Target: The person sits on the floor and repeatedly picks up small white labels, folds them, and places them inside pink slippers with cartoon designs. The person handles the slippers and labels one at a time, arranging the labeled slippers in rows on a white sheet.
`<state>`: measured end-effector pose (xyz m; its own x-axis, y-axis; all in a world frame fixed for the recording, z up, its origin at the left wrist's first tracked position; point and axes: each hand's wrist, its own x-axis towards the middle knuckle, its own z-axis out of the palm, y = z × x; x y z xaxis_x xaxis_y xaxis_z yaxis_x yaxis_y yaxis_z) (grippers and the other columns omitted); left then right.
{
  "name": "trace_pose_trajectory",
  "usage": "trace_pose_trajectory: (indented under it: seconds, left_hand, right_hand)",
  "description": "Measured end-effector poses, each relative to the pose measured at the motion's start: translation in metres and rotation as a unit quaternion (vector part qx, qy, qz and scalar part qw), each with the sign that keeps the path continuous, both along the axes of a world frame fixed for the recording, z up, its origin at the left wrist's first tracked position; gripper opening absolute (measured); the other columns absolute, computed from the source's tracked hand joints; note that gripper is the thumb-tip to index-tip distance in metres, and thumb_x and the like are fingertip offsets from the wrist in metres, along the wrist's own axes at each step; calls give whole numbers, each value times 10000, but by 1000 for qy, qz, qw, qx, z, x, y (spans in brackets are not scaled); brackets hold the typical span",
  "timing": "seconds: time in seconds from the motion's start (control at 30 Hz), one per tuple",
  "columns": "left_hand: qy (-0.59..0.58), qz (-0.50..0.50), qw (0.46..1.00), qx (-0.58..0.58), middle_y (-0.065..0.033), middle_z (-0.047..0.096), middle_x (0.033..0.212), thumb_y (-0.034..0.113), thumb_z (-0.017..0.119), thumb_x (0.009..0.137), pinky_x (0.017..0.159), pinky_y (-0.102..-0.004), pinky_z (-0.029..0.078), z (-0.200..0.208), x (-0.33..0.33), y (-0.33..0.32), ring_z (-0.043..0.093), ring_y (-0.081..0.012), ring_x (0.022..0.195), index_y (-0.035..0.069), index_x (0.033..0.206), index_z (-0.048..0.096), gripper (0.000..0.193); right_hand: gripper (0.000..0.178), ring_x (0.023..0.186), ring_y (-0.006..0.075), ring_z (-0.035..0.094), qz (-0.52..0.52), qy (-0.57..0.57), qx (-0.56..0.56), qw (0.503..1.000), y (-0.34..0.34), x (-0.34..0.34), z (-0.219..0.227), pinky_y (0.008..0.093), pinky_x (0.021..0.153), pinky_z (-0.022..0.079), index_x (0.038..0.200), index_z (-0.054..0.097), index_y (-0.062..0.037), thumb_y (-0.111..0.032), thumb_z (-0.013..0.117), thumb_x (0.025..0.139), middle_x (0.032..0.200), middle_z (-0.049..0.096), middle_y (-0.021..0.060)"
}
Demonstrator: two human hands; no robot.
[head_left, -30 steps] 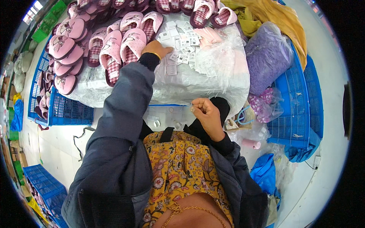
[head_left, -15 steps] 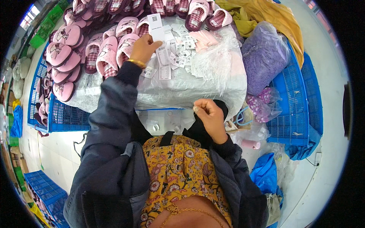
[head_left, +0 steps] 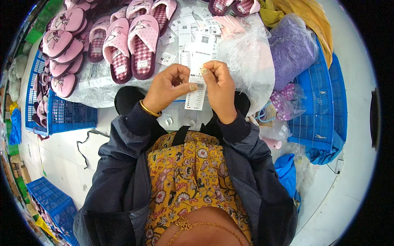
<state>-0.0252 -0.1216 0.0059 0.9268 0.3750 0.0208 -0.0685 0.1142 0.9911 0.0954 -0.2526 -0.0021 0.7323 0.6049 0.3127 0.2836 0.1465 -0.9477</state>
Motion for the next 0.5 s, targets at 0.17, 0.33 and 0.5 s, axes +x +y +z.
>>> trace_pose_trajectory:
  seconds: [0.17, 0.33, 0.5]
  left_hand:
    - [44, 41, 995, -77, -3, 653, 946, 43, 647, 925, 755, -196, 478, -11, -8, -12, 592, -55, 825, -17, 1103, 611, 192]
    - [27, 45, 999, -14, 0, 650, 934, 48, 643, 914, 729, -207, 471, -19, -15, -5, 575, -47, 818, -17, 1112, 611, 211]
    - [-9, 23, 998, 63, 9, 608, 938, 57, 663, 897, 733, -221, 461, -14, -22, -5, 543, -49, 812, -15, 1098, 609, 220]
  right_hand:
    - [92, 859, 204, 614, -7, -81, -85, 993, -7, -7, 8, 333, 781, 491, 1011, 596, -26, -79, 620, 940, 944, 647, 102]
    - [118, 1042, 341, 574, -134, -358, -61, 922, -19, -14, 25, 417, 933, 433, 982, 618, -55, -88, 667, 880, 1099, 633, 122]
    - [179, 1065, 306, 612, -28, -420, -105, 901, -20, -14, 19, 428, 920, 448, 995, 602, -56, -97, 680, 839, 1095, 674, 98]
